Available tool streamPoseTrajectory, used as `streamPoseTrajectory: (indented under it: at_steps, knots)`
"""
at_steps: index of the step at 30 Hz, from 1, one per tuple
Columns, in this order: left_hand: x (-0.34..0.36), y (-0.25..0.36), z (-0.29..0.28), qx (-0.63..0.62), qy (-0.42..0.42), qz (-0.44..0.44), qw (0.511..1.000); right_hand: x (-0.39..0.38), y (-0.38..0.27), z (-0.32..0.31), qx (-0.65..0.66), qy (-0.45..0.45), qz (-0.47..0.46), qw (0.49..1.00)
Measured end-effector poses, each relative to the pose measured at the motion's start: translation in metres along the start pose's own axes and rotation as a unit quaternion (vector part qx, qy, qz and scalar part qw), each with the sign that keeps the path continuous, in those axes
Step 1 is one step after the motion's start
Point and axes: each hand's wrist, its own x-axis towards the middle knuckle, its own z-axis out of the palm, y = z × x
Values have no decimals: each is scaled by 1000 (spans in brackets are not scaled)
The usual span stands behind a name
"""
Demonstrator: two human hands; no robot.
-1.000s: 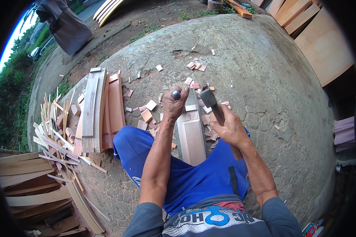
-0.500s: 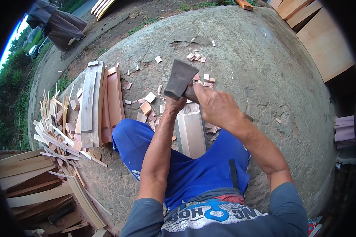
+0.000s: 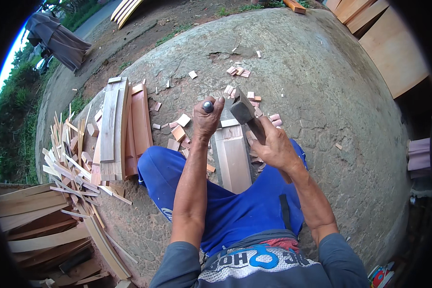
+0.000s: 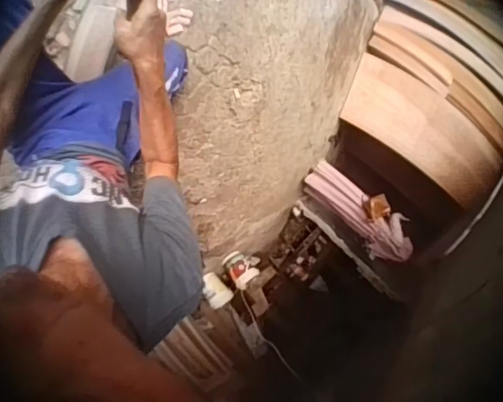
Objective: The person sits on the ground and uses a chisel and mallet to carve a rectangular wooden block. They repeatedly strike the chisel to remove wood shavings and occasionally reposition the block.
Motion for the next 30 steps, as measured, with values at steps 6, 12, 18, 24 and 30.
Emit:
streamPoseTrajectory:
  at_steps: [6, 12, 18, 24, 30]
  knots:
    - [2, -2, 11, -4, -5, 30, 1000, 5, -10, -11, -17, -9, -34, 999]
    - [-2, -6, 17, 79, 1, 180, 981, 34, -39, -11, -173, 2, -137, 975]
    - [10, 5, -1, -143, 61, -55, 986, 23, 7, -10, -106, -23, -47, 993]
    - [0, 49, 39, 164, -36, 86, 982, -62, 41, -41, 99, 56, 87, 990]
    - [-34, 38, 154, 185, -256, 178, 932, -109, 81, -53, 303, 141, 240, 911]
